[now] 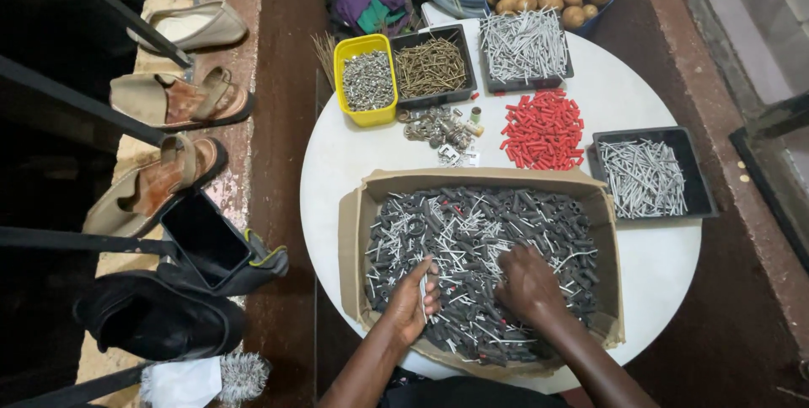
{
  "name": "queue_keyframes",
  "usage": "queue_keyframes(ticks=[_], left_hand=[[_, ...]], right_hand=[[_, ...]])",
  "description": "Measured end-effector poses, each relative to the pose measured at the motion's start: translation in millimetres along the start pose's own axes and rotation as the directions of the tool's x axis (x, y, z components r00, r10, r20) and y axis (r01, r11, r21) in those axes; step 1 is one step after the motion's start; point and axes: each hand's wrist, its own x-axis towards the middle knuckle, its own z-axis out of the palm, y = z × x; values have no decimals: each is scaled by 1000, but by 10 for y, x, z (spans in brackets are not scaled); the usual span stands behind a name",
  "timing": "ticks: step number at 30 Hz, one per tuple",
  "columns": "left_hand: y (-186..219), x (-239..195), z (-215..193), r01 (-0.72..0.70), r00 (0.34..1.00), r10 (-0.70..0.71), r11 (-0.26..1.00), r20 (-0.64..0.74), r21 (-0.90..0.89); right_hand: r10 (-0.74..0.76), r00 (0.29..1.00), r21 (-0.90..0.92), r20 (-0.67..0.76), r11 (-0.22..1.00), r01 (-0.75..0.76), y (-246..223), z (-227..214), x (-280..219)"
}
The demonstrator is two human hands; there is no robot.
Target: The person sorts a large quantity of mixed fasteners, including nails and plastic wall anchors, from a cardboard box. They use their hands to pick through the pile, separating red plastic anchors and other items, while various containers of sorted hardware are visible on the table.
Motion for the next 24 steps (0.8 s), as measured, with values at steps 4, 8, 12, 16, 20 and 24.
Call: queue_keyframes(ticks=[4,8,12,16,20,24], left_hand=[[32,-35,21,10,1000,-10,1000,-14,13],[-34,34,-6,0,1000,0,1000,-14,-7],[-50,44,-46,0,1000,1,998,18,-57],[-83,102,-152,-7,999,12,996,52,-90],[-97,97,-124,-9,999,13,995,43,-101],[-53,72,-115,-2,999,6,996,45,-85]], right_hand=[[63,983,-140,173,989,-38,-107,-195,86],[-5,988,-50,156,999,12,58,-130,59],[-57,987,-42,151,997,64,37,-212,58],[78,952,-96,297,994,-52,-180,-436,92],[6,974,-109,228,994,19,-49,-283,86],[-11,967,-127,254,991,45,45,-299,99]])
